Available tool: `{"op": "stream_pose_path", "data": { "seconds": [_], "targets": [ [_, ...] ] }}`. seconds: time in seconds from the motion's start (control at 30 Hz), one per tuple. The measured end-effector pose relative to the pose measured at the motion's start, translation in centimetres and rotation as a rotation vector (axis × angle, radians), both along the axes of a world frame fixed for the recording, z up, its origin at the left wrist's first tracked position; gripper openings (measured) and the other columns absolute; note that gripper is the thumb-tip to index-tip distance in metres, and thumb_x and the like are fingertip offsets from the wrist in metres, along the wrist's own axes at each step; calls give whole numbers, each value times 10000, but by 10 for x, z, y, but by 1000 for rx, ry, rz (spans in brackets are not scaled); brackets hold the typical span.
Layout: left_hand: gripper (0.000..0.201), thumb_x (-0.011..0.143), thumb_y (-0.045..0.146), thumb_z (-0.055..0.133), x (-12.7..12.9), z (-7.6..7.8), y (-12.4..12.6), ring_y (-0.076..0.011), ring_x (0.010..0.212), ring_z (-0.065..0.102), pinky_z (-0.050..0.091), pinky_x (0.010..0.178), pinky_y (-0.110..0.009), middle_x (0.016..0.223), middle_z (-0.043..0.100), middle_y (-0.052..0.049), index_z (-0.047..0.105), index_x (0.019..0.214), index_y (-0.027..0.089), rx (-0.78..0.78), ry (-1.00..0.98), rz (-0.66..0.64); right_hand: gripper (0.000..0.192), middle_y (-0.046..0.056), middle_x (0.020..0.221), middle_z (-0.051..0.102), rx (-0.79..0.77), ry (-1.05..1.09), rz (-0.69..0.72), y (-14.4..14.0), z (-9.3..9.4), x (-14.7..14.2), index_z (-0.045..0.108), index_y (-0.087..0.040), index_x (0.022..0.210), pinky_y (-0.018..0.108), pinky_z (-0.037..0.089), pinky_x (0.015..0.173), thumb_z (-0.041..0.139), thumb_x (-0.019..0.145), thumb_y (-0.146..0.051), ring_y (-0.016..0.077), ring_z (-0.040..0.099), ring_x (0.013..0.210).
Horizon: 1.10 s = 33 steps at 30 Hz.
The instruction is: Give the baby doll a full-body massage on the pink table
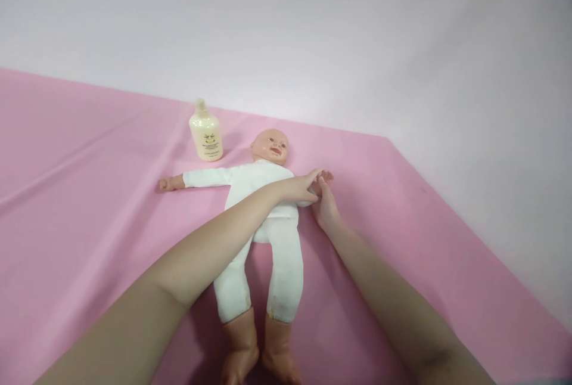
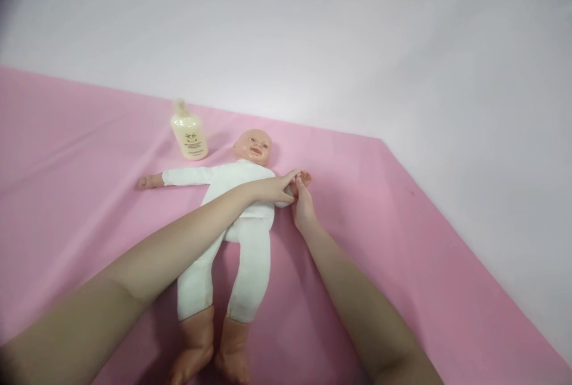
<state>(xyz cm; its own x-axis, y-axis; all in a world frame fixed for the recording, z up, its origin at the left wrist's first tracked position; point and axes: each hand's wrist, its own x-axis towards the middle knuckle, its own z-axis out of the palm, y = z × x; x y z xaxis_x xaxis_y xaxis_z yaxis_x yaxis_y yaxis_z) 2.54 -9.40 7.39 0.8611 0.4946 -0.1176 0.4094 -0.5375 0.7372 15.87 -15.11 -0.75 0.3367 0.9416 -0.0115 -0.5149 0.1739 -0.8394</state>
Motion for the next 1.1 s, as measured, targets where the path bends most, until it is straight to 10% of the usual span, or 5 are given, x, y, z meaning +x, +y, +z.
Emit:
{"op": "stream_pose_path", "data": {
  "seconds": [1.1],
  "targets": [
    [1037,799,260,636,-1,-2,1,-225,935,721,506,742,-263,1178,736,-76,114,1695,242,-41,-27,0,337,-50,1185,737,-46,19,-40,-1,9,-6,714,-335,1121,354,475,1179,785,832,-493,173,627,1296]
  ]
}}
